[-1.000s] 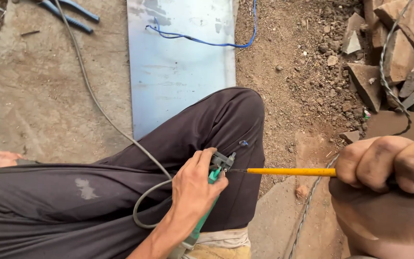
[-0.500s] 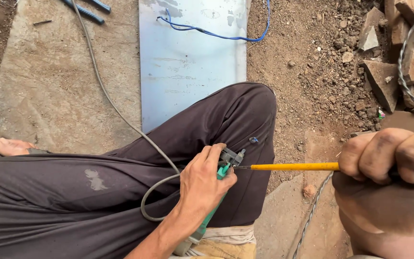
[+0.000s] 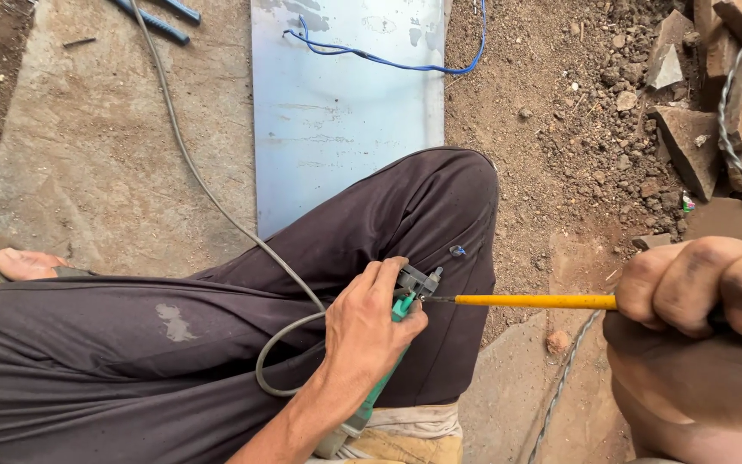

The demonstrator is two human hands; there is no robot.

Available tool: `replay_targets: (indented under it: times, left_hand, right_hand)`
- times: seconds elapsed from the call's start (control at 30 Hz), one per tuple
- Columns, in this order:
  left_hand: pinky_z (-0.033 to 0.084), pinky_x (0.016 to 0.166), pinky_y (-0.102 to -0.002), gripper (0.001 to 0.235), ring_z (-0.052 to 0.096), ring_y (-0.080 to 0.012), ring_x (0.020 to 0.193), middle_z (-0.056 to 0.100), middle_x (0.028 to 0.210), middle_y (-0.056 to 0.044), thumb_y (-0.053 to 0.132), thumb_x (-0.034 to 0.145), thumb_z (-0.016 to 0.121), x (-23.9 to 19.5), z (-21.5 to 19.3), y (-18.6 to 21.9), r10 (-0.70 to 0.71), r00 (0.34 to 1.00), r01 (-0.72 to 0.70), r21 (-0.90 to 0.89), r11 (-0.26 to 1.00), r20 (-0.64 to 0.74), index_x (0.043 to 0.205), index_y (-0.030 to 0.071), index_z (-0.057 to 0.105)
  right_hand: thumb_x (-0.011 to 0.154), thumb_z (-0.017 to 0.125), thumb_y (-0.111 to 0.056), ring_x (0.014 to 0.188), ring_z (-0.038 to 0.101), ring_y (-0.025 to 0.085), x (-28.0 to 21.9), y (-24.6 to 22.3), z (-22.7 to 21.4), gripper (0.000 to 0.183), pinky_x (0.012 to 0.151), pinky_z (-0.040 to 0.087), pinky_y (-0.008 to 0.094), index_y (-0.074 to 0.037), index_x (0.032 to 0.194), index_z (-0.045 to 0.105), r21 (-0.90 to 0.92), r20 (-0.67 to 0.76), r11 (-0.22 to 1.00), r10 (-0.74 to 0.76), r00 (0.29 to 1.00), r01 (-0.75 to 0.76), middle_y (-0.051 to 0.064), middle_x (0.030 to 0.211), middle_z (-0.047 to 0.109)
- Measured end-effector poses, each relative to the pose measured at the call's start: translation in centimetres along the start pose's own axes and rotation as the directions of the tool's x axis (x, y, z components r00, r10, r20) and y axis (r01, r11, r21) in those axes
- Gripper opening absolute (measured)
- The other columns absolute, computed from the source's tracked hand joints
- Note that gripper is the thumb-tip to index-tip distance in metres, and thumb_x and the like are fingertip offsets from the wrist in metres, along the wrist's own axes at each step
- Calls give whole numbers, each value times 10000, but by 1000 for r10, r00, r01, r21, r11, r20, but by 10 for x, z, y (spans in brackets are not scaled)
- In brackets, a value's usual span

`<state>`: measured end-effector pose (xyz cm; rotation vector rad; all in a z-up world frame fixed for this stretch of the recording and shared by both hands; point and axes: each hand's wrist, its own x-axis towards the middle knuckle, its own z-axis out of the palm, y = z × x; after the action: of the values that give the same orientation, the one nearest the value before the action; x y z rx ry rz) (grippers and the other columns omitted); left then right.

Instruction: Repairing a power cord for an angle grinder by stripping wires and applying electrical tape.

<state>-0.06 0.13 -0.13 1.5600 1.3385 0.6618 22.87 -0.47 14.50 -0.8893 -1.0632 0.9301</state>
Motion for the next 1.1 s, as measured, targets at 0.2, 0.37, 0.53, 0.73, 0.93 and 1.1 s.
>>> replay_targets:
  times: [0.2, 0.37, 0.53, 0.73, 0.93, 1.1]
  left_hand:
    - [543, 768, -451, 513, 680, -328, 910, 669, 1009, -123, 195, 742, 774, -1, -2, 1, -9, 1000, 9, -6, 1000, -3, 1217, 63, 631]
    - [548, 770, -451, 510, 682, -329, 908, 668, 1004, -126, 195, 743, 776, 0, -1, 0, -1, 1000, 1, 0, 1000, -3, 1213, 60, 631]
    - [556, 766, -441, 517, 686, -303, 889, 666, 994, -119, 189, 745, 778, 0, 1, -2, -2, 1000, 2, -3, 1000, 12, 1220, 52, 627]
    - [553, 756, -439, 520, 681, -293, 873, 664, 979, -113, 184, 743, 779, 0, 0, -3, 2, 1000, -2, -3, 1000, 20, 1221, 51, 626]
    - [549, 748, -440, 515, 677, -293, 863, 657, 960, -105, 183, 733, 777, 0, 0, -2, 7, 1000, -7, 4, 1000, 11, 1210, 60, 627]
    - [548, 746, -440, 513, 676, -293, 860, 654, 956, -100, 183, 732, 777, -1, 1, -3, 9, 1000, -9, 7, 1000, 4, 1207, 63, 628]
  right_hand:
    - [816, 675, 77, 485, 181, 92, 2, 0, 24, 455, 435, 228, 255, -134, 766, 275, 19, -36, 1000, 7, 999, -6, -21, 641, 142]
    - [395, 592, 185, 476, 166, 81, -6, -18, 17, 642, 412, 228, 247, -167, 785, 223, -448, 23, 883, 165, 986, -137, -35, 575, 175]
    - [364, 601, 170, 438, 171, 85, 2, -18, 11, 637, 369, 236, 248, -165, 732, 203, -616, 105, 778, 237, 966, -124, -38, 583, 165]
    - [404, 564, 163, 488, 149, 80, -9, -18, 7, 593, 425, 215, 244, -153, 748, 198, -484, 57, 857, 234, 971, -178, -38, 588, 150]
    - [437, 650, 205, 459, 234, 98, 5, -20, 13, 631, 368, 249, 256, -157, 713, 213, -672, 144, 737, 227, 963, -74, -34, 556, 219]
    - [547, 737, 165, 407, 356, 97, 17, -23, 24, 624, 367, 355, 248, -157, 681, 220, -506, 402, 862, 208, 892, 26, -36, 534, 298]
